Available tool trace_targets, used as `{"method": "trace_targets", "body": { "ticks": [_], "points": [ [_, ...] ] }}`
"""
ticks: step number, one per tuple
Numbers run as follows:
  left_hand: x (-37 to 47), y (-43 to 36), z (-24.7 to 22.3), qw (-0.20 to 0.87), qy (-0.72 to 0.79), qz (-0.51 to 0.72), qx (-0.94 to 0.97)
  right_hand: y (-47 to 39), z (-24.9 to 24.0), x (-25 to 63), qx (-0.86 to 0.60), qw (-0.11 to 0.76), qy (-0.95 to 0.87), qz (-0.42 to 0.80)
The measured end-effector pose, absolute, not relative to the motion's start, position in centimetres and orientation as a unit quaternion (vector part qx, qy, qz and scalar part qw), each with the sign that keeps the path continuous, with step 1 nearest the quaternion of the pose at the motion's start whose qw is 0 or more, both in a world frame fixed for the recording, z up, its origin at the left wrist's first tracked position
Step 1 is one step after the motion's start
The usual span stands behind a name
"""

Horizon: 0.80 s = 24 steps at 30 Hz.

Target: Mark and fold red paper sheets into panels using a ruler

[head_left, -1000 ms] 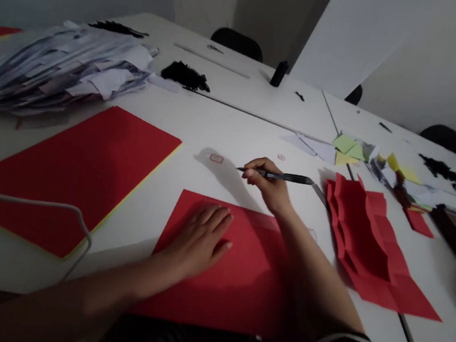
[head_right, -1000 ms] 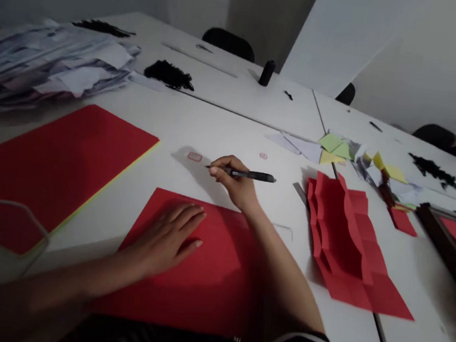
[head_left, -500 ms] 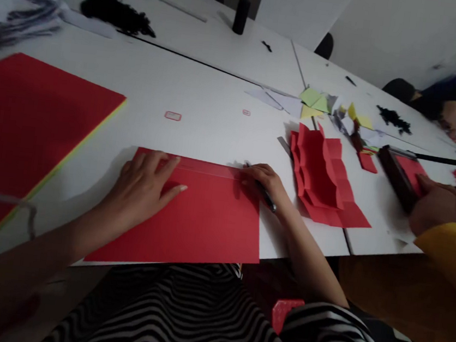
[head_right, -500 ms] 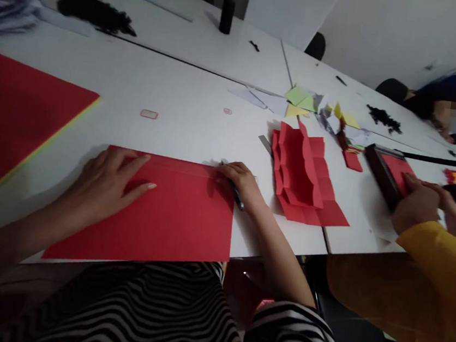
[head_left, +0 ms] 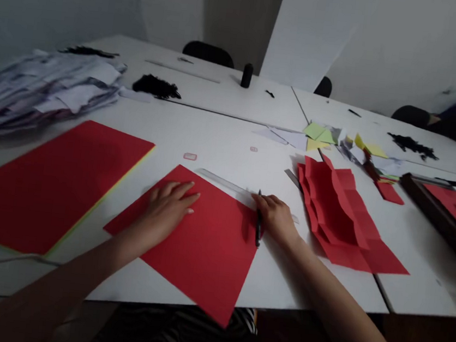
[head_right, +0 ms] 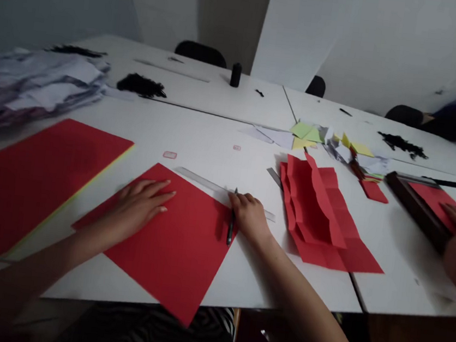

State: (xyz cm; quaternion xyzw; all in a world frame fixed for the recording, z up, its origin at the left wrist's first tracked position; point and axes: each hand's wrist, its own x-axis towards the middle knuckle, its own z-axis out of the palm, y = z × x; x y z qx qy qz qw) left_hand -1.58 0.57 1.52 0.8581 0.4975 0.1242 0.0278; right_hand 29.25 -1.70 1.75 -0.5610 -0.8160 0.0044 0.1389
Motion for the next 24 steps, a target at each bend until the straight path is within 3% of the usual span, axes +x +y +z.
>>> {"method": "trace_targets", "body": {
  "ticks": [8, 13, 16, 19, 24],
  "points": [
    [0.3, 0.1, 2.4, 0.124, 0.435, 0.128, 0.883, 0.7, 1.7, 28.1, -0.606, 0.232, -0.761, 0.003],
    [-1.2, -1.1, 2.9, 0.224, 0.317, 0.099, 0.916, 0.8, 1.5, 27.4, -0.490, 0.243, -0.836, 0.048],
    [-2.2, -0.3, 3.6, 0.273, 0.340, 0.081, 0.896, 0.4, 1.7, 27.8, -0.448, 0.225, -0.863, 0.064],
    [-1.6, 0.4, 3.5, 0.219, 0.414, 0.131, 0.874, -0.2, 1.9, 28.1, -0.456, 0.220, -0.860, 0.067],
    [0.8, -0.1, 1.6, 0.070, 0.409, 0.198, 0.888, -0.6, 2.0, 28.6, -0.474, 0.233, -0.844, 0.095]
  ]
}}
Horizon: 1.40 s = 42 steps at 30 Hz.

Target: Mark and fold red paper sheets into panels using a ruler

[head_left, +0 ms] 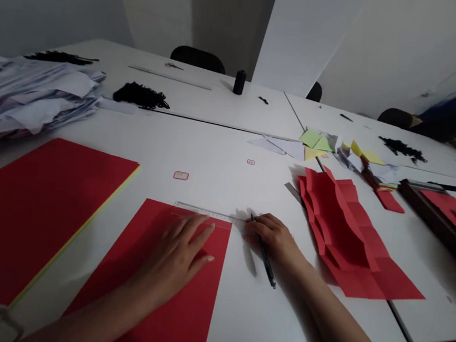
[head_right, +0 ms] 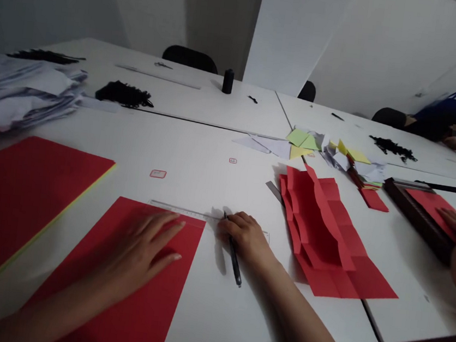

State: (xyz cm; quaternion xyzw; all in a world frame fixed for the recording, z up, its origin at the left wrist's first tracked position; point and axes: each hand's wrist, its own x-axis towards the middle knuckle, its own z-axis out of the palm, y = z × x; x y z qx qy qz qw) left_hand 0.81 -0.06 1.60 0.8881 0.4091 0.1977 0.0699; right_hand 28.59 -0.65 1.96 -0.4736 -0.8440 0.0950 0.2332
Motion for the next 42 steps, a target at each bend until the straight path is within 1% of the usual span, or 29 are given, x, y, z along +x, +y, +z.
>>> {"method": "trace_targets", "body": {
  "ticks": [3, 9, 15, 21, 26, 34, 42],
  "points": [
    [1.0, -0.2, 0.7, 0.015, 0.425, 0.199, 0.883, -0.6, 2.0, 29.6, -0.461, 0.242, -0.843, 0.131],
    [1.1, -0.6, 0.5, 0.003, 0.407, 0.164, 0.899, -0.8, 2.9, 31.3, -0.448, 0.207, -0.854, 0.163],
    [1.9, -1.2, 0.5, 0.024, 0.365, 0.158, 0.917, -1.4, 3.0, 29.8, -0.490, 0.202, -0.832, 0.161],
    [2.2, -0.8, 0.2, 0.047, 0.346, 0.161, 0.923, -1.3, 2.6, 29.0, -0.481, 0.203, -0.840, 0.148],
    [2.3, -0.6, 0.2, 0.055, 0.343, 0.178, 0.921, -1.3, 2.7, 29.4, -0.486, 0.198, -0.838, 0.146],
    [2.1, -0.6, -0.1, 0.035, 0.329, 0.186, 0.925, -1.2, 2.6, 30.0, -0.490, 0.207, -0.830, 0.167],
    [2.2, -0.6, 0.0, 0.061, 0.340, 0.174, 0.922, -1.1, 2.8, 30.2, -0.496, 0.209, -0.823, 0.182]
  ]
}}
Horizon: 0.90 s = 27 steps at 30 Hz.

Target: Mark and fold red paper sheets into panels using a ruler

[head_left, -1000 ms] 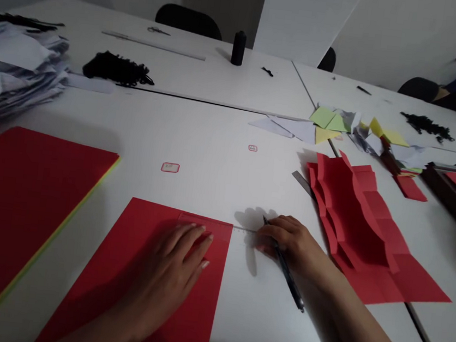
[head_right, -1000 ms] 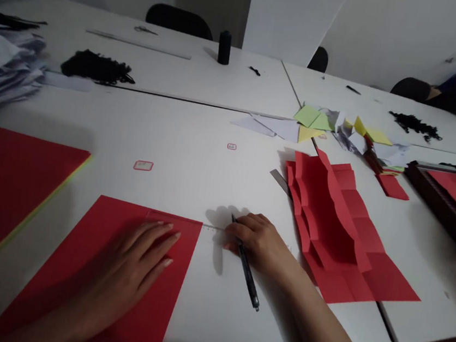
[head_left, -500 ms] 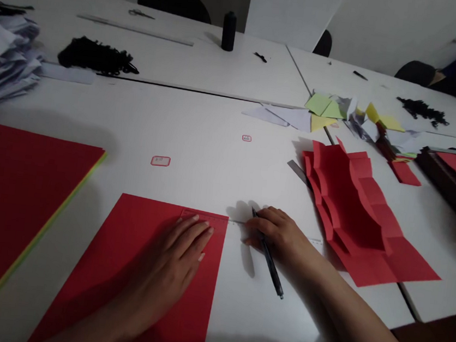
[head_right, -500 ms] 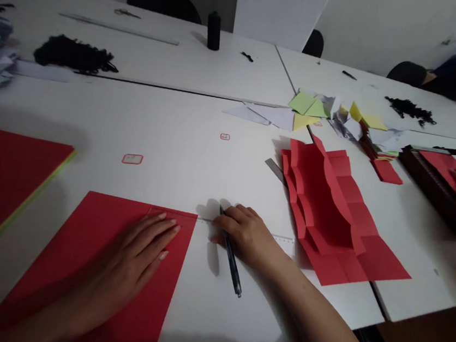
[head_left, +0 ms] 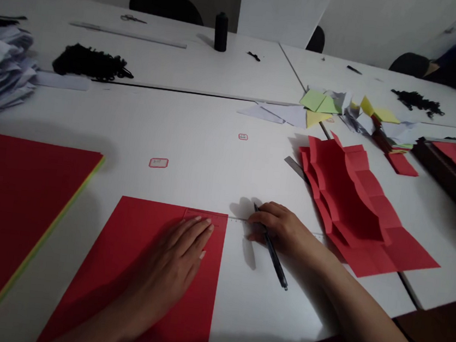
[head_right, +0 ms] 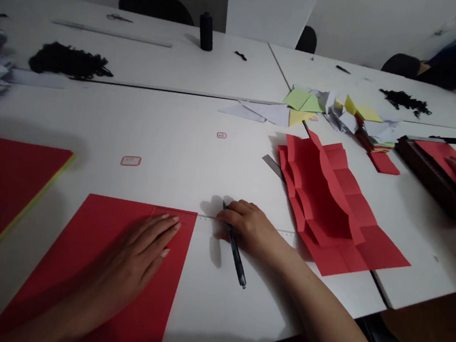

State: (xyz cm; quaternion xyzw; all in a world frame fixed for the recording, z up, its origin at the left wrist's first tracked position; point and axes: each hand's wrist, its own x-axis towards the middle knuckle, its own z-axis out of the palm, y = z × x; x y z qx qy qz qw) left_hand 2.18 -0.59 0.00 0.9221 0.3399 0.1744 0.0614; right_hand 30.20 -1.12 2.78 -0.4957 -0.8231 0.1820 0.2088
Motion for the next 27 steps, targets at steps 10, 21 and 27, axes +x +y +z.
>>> {"method": "trace_targets", "body": {
  "ticks": [10, 21, 27],
  "points": [
    [2.18, -0.55, 0.16, 0.041, 0.331, 0.156, 0.930, -1.13, 2.92, 30.14, -0.494, 0.221, -0.817, 0.197],
    [2.18, -0.60, 0.06, 0.053, 0.333, 0.168, 0.926, -1.13, 3.12, 30.16, -0.491, 0.224, -0.816, 0.209],
    [2.13, -0.80, 0.17, 0.065, 0.334, 0.176, 0.924, -1.16, 3.18, 30.16, -0.488, 0.227, -0.817, 0.209]
  ]
}}
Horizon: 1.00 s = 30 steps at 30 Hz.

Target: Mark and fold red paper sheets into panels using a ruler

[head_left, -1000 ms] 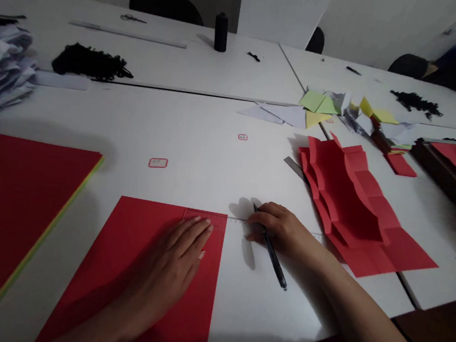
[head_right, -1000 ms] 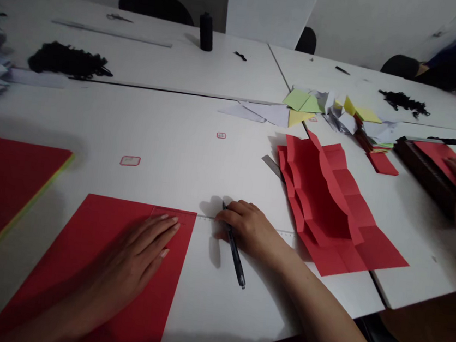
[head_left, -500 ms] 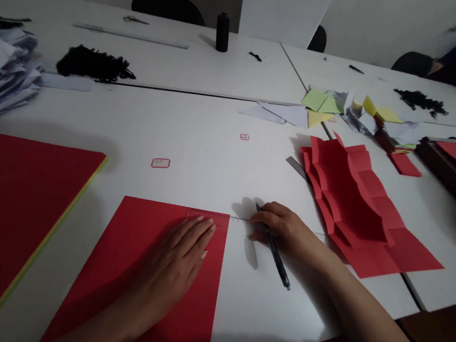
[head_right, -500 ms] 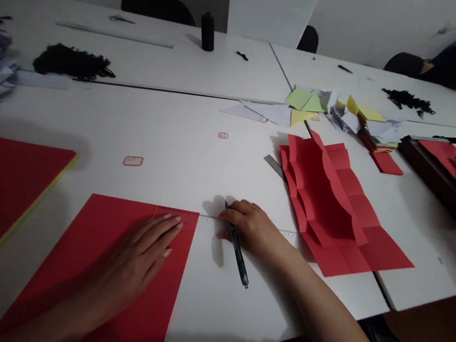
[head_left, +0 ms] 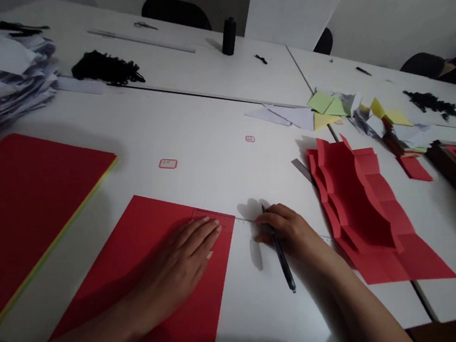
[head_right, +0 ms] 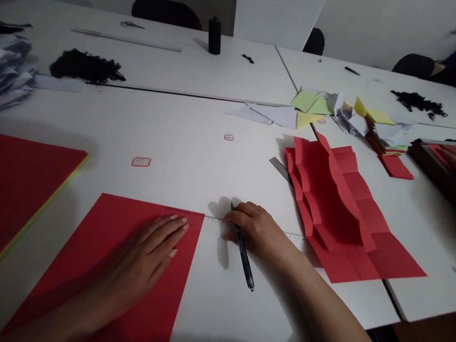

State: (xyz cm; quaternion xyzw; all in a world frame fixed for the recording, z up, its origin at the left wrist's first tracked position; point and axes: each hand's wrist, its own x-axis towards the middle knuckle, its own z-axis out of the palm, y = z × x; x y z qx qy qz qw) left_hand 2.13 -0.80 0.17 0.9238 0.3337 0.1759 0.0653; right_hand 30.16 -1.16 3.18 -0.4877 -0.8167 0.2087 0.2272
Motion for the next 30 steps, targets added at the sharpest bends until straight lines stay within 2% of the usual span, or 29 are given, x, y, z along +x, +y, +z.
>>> {"method": "trace_targets", "body": {
  "ticks": [16, 30],
  "points": [
    [2.06, -0.70, -0.06, 0.083, 0.334, 0.175, 0.922, -1.10, 3.04, 30.22, -0.491, 0.228, -0.815, 0.207],
    [2.02, -0.56, -0.08, 0.047, 0.326, 0.161, 0.930, -1.06, 2.74, 30.45, -0.488, 0.234, -0.811, 0.225]
  ]
}}
